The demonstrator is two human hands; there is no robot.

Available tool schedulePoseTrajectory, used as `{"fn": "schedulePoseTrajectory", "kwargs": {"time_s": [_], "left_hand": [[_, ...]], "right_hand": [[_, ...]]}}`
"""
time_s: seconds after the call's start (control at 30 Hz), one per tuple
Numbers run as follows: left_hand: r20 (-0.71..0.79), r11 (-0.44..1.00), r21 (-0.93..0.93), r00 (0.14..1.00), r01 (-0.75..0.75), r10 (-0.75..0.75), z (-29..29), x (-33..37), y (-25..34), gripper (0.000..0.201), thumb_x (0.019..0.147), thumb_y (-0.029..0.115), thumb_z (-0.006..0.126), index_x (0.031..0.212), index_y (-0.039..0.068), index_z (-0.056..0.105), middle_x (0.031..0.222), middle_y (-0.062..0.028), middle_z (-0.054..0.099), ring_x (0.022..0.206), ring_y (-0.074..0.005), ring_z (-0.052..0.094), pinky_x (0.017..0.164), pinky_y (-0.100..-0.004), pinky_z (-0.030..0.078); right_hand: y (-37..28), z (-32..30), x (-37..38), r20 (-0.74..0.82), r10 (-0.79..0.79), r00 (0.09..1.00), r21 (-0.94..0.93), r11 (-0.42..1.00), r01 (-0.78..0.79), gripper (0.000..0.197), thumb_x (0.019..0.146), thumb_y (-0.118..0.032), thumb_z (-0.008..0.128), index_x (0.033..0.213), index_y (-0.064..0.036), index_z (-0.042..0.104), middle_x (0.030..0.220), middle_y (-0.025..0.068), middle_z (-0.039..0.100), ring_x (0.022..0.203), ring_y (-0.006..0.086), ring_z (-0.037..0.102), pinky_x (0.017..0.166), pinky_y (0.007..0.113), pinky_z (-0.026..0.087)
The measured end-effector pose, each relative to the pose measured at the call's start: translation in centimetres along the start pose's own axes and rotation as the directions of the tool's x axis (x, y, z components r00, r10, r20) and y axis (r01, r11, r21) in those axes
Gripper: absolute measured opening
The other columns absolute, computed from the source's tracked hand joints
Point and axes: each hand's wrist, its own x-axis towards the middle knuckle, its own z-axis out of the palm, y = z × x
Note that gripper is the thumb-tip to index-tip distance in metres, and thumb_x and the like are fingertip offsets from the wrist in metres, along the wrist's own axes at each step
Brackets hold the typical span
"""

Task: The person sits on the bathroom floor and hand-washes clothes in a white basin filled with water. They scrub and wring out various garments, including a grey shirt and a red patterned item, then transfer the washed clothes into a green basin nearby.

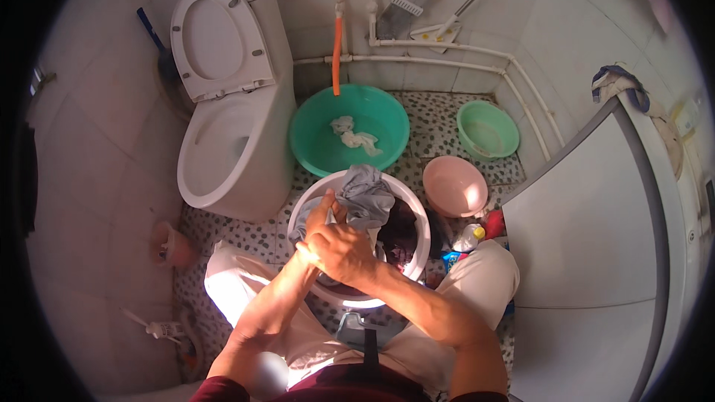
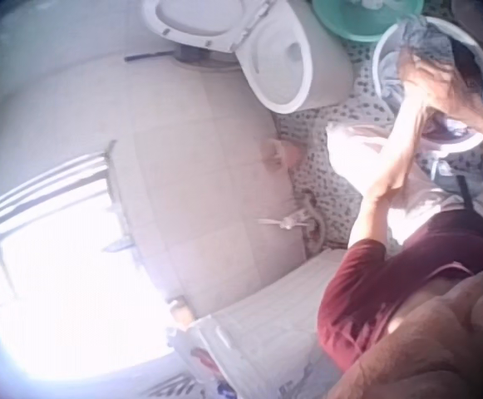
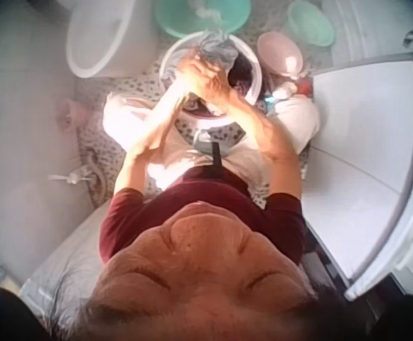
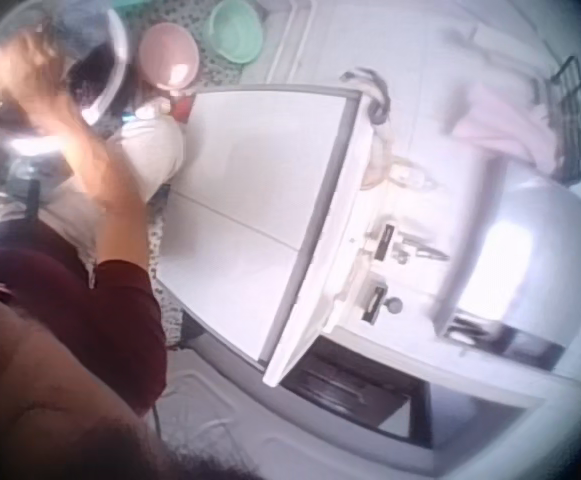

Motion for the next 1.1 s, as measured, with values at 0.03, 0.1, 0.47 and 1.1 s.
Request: {"fn": "schedulePoseTrajectory", "kwargs": {"time_s": [0.03, 0.1, 0.47, 1.1], "left_hand": [[-0.041, 1.000, -0.003, 0.999, -0.017, 0.017, 1.5, -0.5, 0.6, 0.036, 0.099, 0.030, 0.052, 0.070, 0.011, 0.048, 0.067, 0.0024, 0.049, 0.061, -0.0124, 0.048, 0.052, -0.0288, 0.040], [-0.072, 0.968, 0.198, 0.982, -0.157, 0.174, 1.4, -1.1, -1.4, 0.025, 0.099, 0.029, 0.052, 0.086, 0.008, 0.056, 0.075, -0.0004, 0.057, 0.066, -0.0139, 0.054, 0.057, -0.0294, 0.045], [0.090, 0.994, -0.101, 0.995, 0.051, -0.042, 1.0, -1.6, -1.1, 0.024, 0.096, 0.022, 0.057, 0.107, 0.002, 0.061, 0.091, -0.0084, 0.066, 0.084, -0.0196, 0.065, 0.067, -0.0321, 0.052], [0.271, 0.984, -0.128, 0.959, 0.125, -0.086, -1.3, -0.6, 2.8, 0.034, 0.099, 0.033, 0.050, 0.072, 0.013, 0.053, 0.060, -0.0003, 0.052, 0.052, -0.0129, 0.052, 0.051, -0.0289, 0.047]], "right_hand": [[0.3, 0.1, -0.3, 0.005, -0.085, 0.996, -0.047, 0.995, 0.085, 0.020, 0.081, -0.021, 0.073, 0.078, -0.0070, 0.057, 0.070, 0.0049, 0.057, 0.057, 0.0190, 0.060, 0.051, 0.033, 0.050], [2.7, -0.1, 0.3, -0.025, -0.018, 1.000, -0.011, 1.000, 0.018, 0.026, 0.078, -0.016, 0.075, 0.067, -0.0062, 0.053, 0.066, 0.0084, 0.056, 0.057, 0.0253, 0.061, 0.049, 0.037, 0.048], [3.1, 0.4, -0.2, -0.038, 0.131, 0.991, 0.008, 0.991, -0.130, 0.021, 0.082, -0.015, 0.072, 0.073, -0.0054, 0.057, 0.068, 0.0099, 0.056, 0.058, 0.0248, 0.061, 0.052, 0.037, 0.051], [-0.6, 1.1, -0.1, -0.021, -0.120, 0.993, 0.048, 0.991, 0.121, 0.024, 0.075, -0.011, 0.074, 0.068, -0.0082, 0.052, 0.066, 0.0060, 0.051, 0.053, 0.0211, 0.058, 0.046, 0.034, 0.048]]}}
